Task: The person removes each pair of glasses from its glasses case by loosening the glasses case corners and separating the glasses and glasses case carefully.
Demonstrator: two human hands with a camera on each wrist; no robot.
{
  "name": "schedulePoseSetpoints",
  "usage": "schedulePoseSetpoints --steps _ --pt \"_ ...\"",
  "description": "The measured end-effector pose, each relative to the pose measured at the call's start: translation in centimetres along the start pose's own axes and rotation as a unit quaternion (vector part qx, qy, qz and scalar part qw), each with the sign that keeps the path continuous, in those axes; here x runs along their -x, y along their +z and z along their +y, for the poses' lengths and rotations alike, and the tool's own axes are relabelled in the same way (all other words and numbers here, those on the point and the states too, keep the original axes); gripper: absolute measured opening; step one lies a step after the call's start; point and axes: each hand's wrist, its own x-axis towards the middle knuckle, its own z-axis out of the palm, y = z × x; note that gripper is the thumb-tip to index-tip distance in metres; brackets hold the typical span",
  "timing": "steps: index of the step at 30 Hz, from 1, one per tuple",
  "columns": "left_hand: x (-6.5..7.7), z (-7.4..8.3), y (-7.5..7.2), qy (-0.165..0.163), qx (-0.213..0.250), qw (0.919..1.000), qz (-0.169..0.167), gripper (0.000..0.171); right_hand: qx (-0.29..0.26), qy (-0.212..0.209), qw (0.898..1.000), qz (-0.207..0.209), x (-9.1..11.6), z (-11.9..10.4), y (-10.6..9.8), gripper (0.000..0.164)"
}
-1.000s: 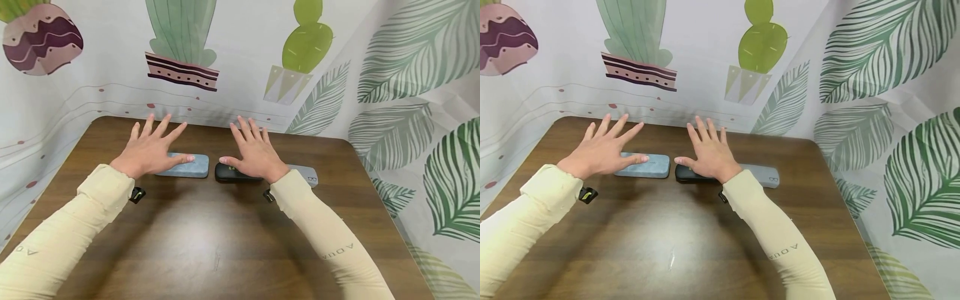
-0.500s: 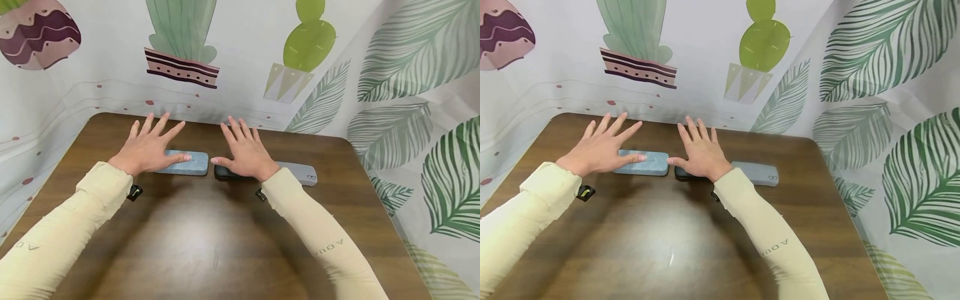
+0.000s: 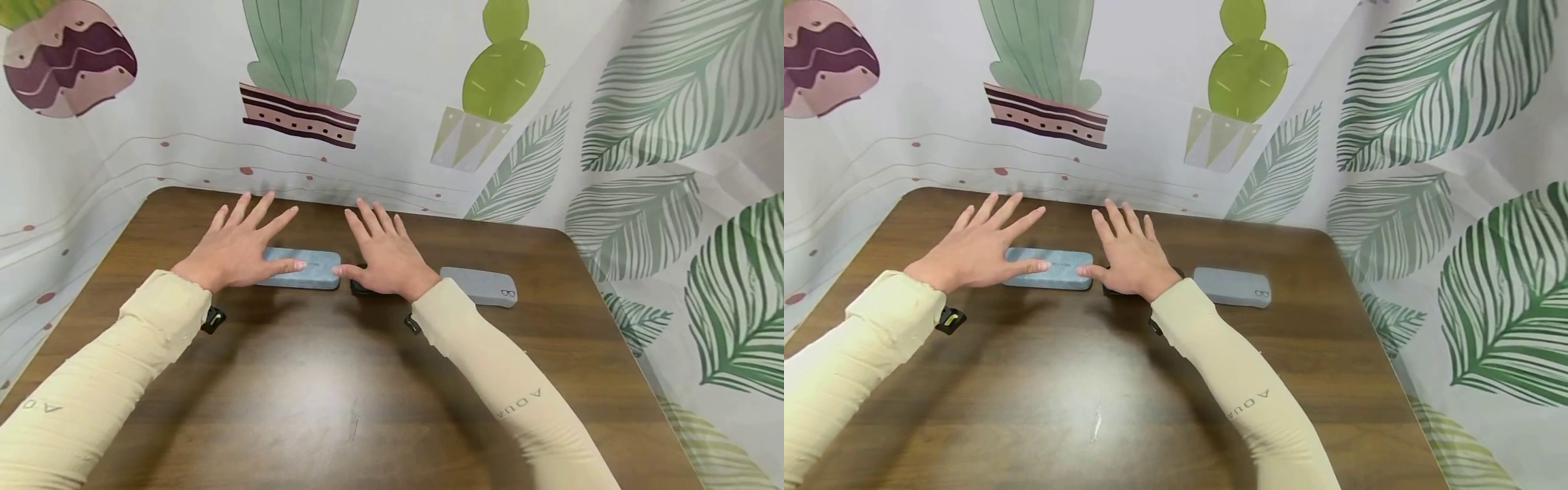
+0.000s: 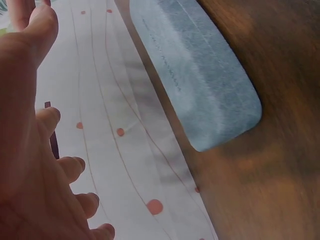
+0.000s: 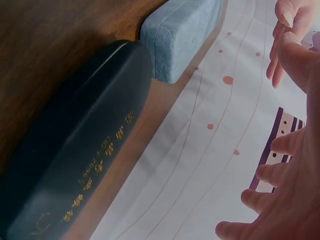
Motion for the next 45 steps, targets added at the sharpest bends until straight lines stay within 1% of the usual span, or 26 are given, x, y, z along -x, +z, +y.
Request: schedulePoseSetpoints --steps 15,24,29,33,39,45 --pt "0.1 -1.1 2.0 0.011 0.001 0.9999 -0.007 0.098 0.011 -0.008 1.0 -0.015 -1.4 -1.4 2.2 0.103" --pt "-0.1 -1.6 3.1 0.021 0.016 0.9996 -0.014 0.099 0.03 -0.018 0.999 -0.019 -2.0 -2.1 3.9 0.103" --pt "0.0 -2.1 3.7 0.028 0.025 0.9992 -0.015 0.099 0.025 -0.022 0.999 -0.032 -2.2 -2.6 4.7 0.104" --pt "-0.1 -2.3 3.8 0.035 0.032 0.9987 -0.018 0.1 0.023 -0.026 0.999 -0.037 -2.4 -2.9 5.0 0.104" --pt "-0.4 -2.7 3.9 0.038 0.025 0.9987 -0.022 0.101 0.029 -0.027 0.998 -0.044 -2.8 -3.2 5.0 0.103" --pt "-0.6 -3.0 4.1 0.026 0.024 0.9985 -0.043 0.103 0.031 -0.03 0.998 -0.056 -3.3 -3.4 5.2 0.1"
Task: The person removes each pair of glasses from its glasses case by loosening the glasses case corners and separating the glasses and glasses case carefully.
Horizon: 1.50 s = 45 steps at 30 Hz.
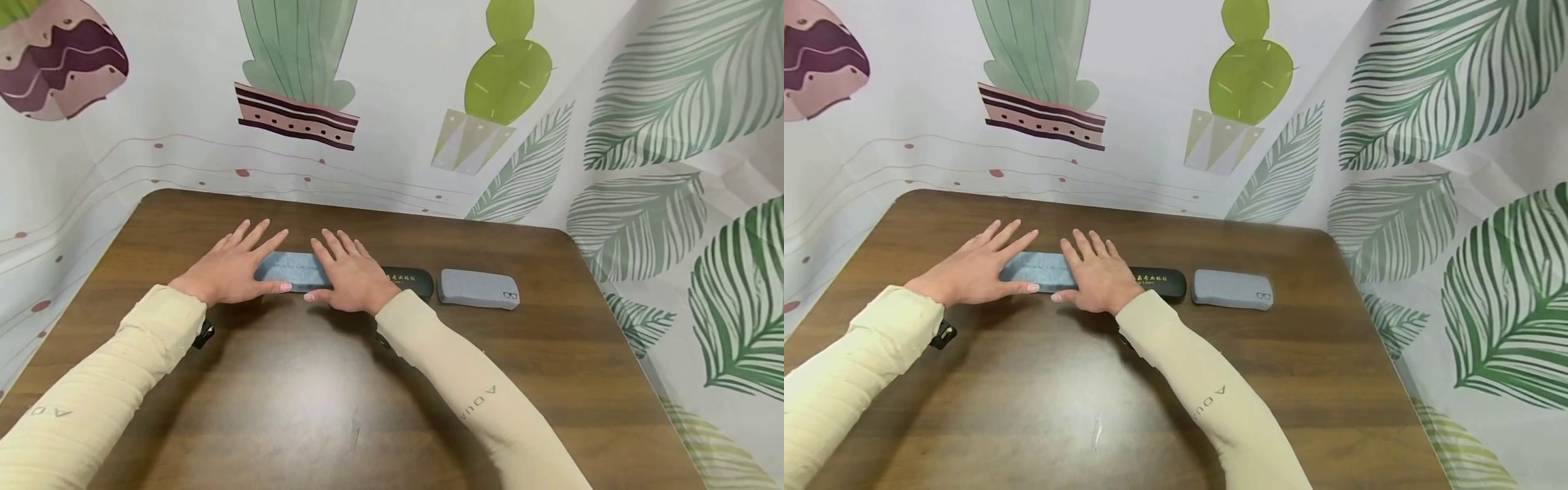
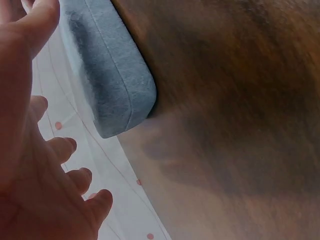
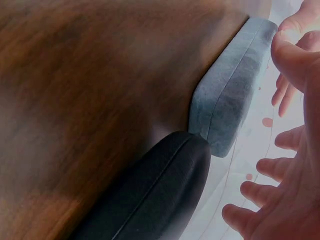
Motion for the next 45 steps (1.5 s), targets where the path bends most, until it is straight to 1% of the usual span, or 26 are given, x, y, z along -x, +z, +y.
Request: schedulePoseSetpoints --steps 7,10,14,19,24,28,31,36,41,45 --pt "-0.4 0.0 0.5 0.005 -0.003 0.9999 -0.008 0.1 0.007 0.001 1.0 -0.015 -0.3 0.0 0.3 0.098" --pt "-0.5 -0.1 0.7 0.011 0.005 0.9998 -0.016 0.099 0.005 -0.005 1.0 -0.02 -0.4 0.0 0.6 0.096" --pt "-0.8 -0.2 0.9 0.021 0.019 0.9993 -0.023 0.095 0.009 -0.01 1.0 -0.025 -0.6 0.1 0.9 0.091" --pt "-1.3 -0.3 0.9 0.036 0.027 0.9987 -0.025 0.088 0.03 -0.016 0.999 -0.027 -0.9 0.4 1.0 0.084" --pt "-1.6 -0.3 0.9 0.041 0.034 0.998 -0.032 0.083 0.033 -0.023 0.999 -0.031 -1.3 0.5 1.2 0.077" --pt "-1.8 -0.4 1.2 0.045 0.033 0.9977 -0.037 0.082 0.04 -0.029 0.998 -0.031 -1.5 0.6 1.3 0.073" --pt "-1.7 -0.6 1.3 0.054 0.027 0.9977 -0.031 0.081 0.044 -0.034 0.998 -0.025 -1.6 0.5 1.4 0.071" --pt "-1.7 -0.9 1.3 0.067 0.023 0.9975 -0.009 0.08 0.05 -0.037 0.998 -0.018 -1.8 0.3 1.3 0.07" --pt "-1.5 -1.0 1.3 0.059 0.033 0.9977 -0.002 0.081 0.058 -0.03 0.997 -0.031 -1.9 -0.3 1.2 0.07" --pt "-1.4 -0.9 1.3 0.045 0.04 0.9982 -0.004 0.083 0.069 -0.034 0.997 -0.028 -1.8 -0.7 1.0 0.069"
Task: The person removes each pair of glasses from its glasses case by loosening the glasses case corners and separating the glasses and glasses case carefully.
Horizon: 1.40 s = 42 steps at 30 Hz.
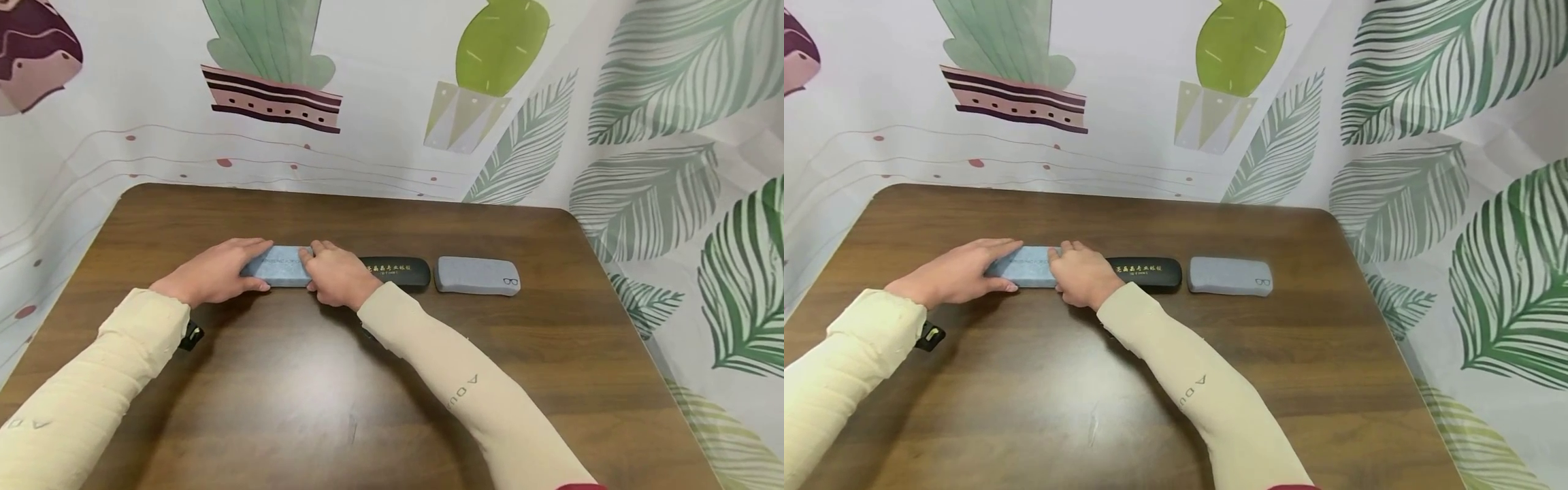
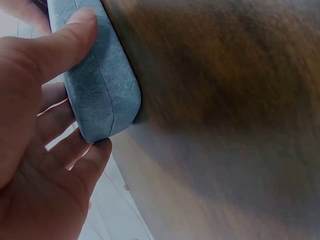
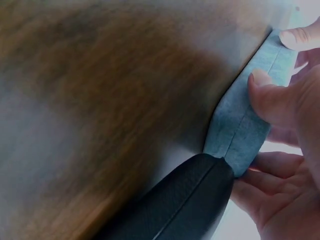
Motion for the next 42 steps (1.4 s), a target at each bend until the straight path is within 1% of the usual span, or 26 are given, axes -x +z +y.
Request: schedulePoseSetpoints --steps 3,6,12,18,24,29,34,42 --pt "0.1 0.1 0.0 -0.008 0.0 1.0 0.001 0.083 0.008 -0.004 1.0 0.009 0.1 -0.1 -0.2 0.069" --pt "0.0 0.1 -0.1 -0.009 0.002 1.0 0.003 0.084 0.009 -0.002 1.0 0.01 0.1 -0.2 -0.3 0.069" --pt "0.2 0.0 -0.1 -0.012 0.004 0.9999 0.0 0.085 0.002 0.004 1.0 -0.008 0.1 -0.4 -0.7 0.071" --pt "0.2 -0.2 -0.6 -0.004 0.002 1.0 0.002 0.087 0.006 0.001 1.0 -0.01 -0.2 -0.4 -0.8 0.072" --pt "0.0 -0.5 -1.0 0.005 0.01 0.9999 0.002 0.086 0.007 0.005 1.0 -0.01 -0.4 -0.2 -1.0 0.072" --pt "-0.1 -0.7 -1.1 0.011 0.013 0.9998 -0.001 0.085 0.002 0.001 1.0 -0.008 -0.4 -0.1 -1.0 0.073" --pt "-0.3 -0.8 -1.1 0.011 0.007 0.9999 -0.009 0.086 -0.006 0.0 1.0 -0.018 -0.5 0.3 -0.8 0.073" --pt "-0.3 -1.0 -0.8 0.014 0.005 0.9998 -0.014 0.084 -0.018 -0.014 1.0 -0.021 -0.8 0.7 -0.3 0.072"
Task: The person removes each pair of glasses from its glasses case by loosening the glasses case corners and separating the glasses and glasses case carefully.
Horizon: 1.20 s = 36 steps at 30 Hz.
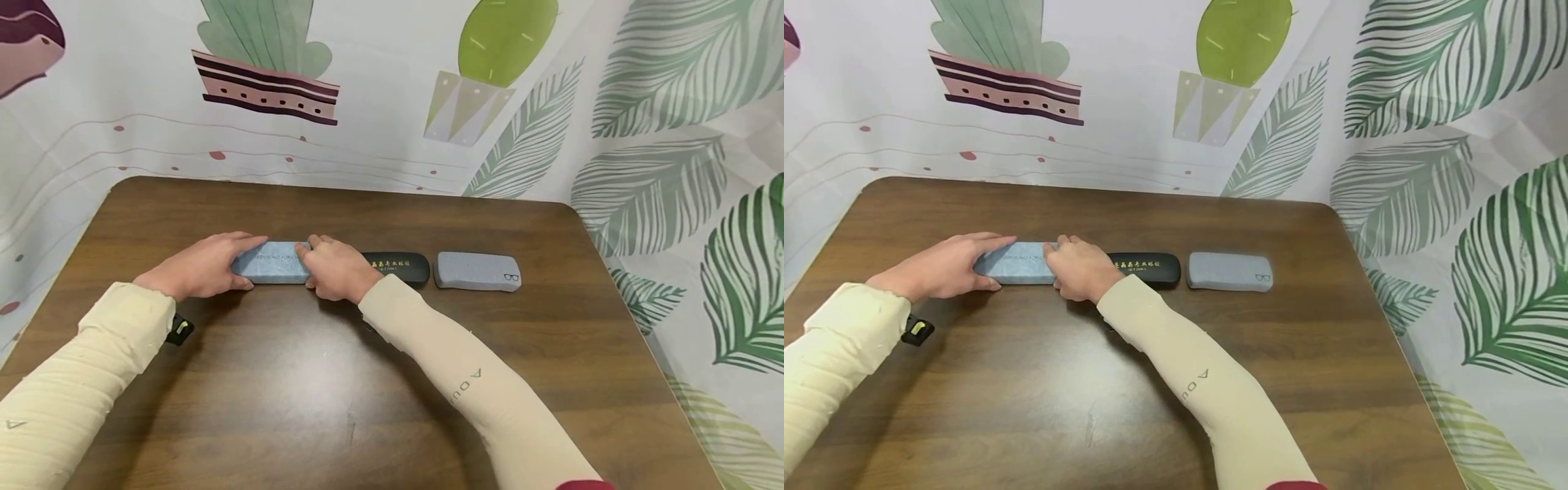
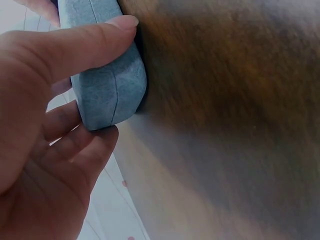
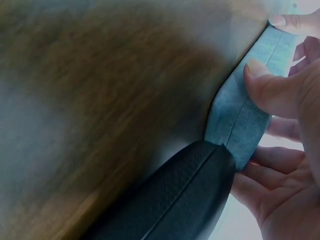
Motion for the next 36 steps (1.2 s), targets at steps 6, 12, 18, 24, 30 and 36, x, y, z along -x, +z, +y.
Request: schedulePoseSetpoints --steps 6,12,18,24,30,36 --pt "0.0 -0.2 -0.2 0.008 0.001 0.9999 0.007 0.083 -0.006 -0.005 1.0 0.004 0.1 0.4 -0.1 0.071" --pt "-0.3 -0.2 -0.2 0.012 0.006 0.9998 0.014 0.082 -0.001 -0.007 1.0 0.001 0.2 0.8 -0.3 0.071" --pt "-0.6 -0.1 -0.1 0.009 0.012 0.9998 0.014 0.081 0.004 -0.01 1.0 0.003 0.1 0.9 -0.3 0.071" --pt "-0.4 -0.1 0.1 0.0 0.019 0.9998 0.01 0.082 0.005 -0.016 1.0 -0.001 0.0 0.9 -0.2 0.071" --pt "0.0 0.0 0.1 -0.003 0.02 0.9998 0.009 0.081 -0.002 -0.023 1.0 0.002 0.3 0.8 -0.2 0.071" --pt "0.7 0.0 0.0 0.009 0.021 0.9995 0.022 0.08 0.001 -0.032 0.999 0.016 0.8 0.5 -0.4 0.071"
